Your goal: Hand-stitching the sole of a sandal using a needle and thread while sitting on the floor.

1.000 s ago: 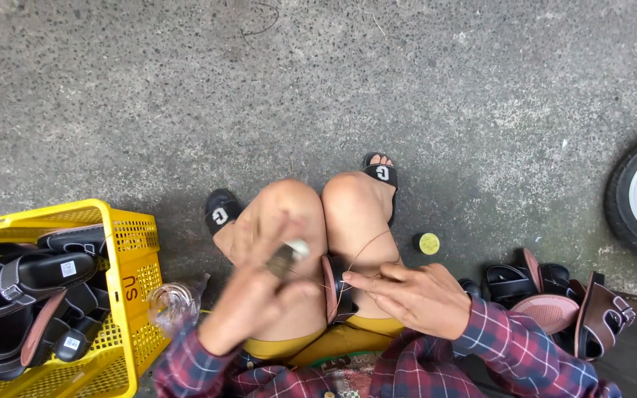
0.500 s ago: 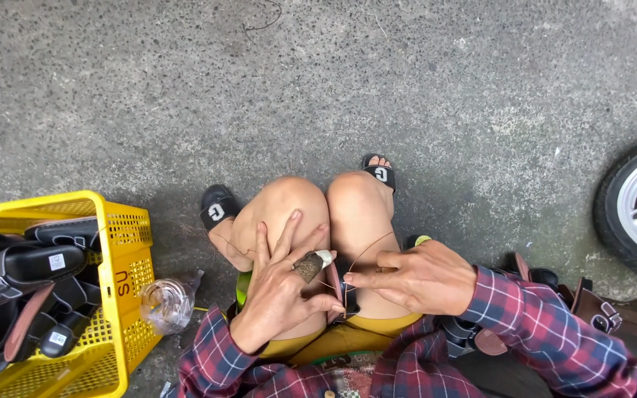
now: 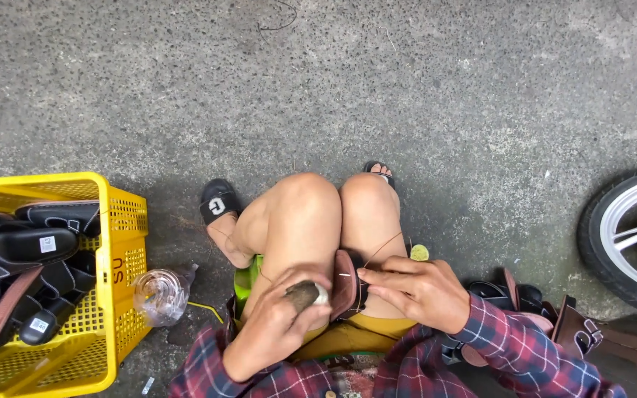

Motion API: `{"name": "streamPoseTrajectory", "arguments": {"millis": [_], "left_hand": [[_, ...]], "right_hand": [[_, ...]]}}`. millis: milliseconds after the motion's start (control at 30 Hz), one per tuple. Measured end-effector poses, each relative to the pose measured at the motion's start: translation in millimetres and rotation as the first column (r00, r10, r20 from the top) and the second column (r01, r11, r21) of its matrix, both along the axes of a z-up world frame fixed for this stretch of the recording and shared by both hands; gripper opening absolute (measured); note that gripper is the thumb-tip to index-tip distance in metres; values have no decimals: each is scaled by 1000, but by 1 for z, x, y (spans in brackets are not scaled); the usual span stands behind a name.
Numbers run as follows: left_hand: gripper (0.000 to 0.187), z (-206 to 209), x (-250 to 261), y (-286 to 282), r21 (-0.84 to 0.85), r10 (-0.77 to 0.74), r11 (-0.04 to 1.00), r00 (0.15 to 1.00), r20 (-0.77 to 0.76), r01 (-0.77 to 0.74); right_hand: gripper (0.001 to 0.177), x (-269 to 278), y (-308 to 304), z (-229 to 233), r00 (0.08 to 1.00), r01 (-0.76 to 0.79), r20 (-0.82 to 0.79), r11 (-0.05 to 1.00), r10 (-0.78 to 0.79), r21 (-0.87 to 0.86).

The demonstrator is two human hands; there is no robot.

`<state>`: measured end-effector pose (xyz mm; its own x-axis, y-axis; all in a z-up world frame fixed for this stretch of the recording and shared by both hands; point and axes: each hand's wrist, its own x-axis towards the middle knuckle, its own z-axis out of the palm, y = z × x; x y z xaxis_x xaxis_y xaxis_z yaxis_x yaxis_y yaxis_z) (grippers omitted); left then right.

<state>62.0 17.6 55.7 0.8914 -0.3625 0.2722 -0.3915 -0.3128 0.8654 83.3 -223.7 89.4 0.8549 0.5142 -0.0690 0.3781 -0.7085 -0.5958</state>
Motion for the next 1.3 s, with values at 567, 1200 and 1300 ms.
{"name": "streamPoseTrajectory", "arguments": {"millis": [567, 1200, 1300], "left_hand": [[16, -10, 2, -23, -117, 143, 979, 975, -172, -164], [18, -14, 12, -22, 32, 125, 992, 990, -64, -123], [33, -17, 26, -17, 150, 120, 979, 985, 127, -139]], "right_hand": [[31, -4, -3, -16, 925, -113, 364, 994, 105, 1], [38, 31, -73, 16, 835, -200, -550, 927, -8, -316], [41, 27, -59, -2, 795, -256, -552, 964, 252, 72]]}}
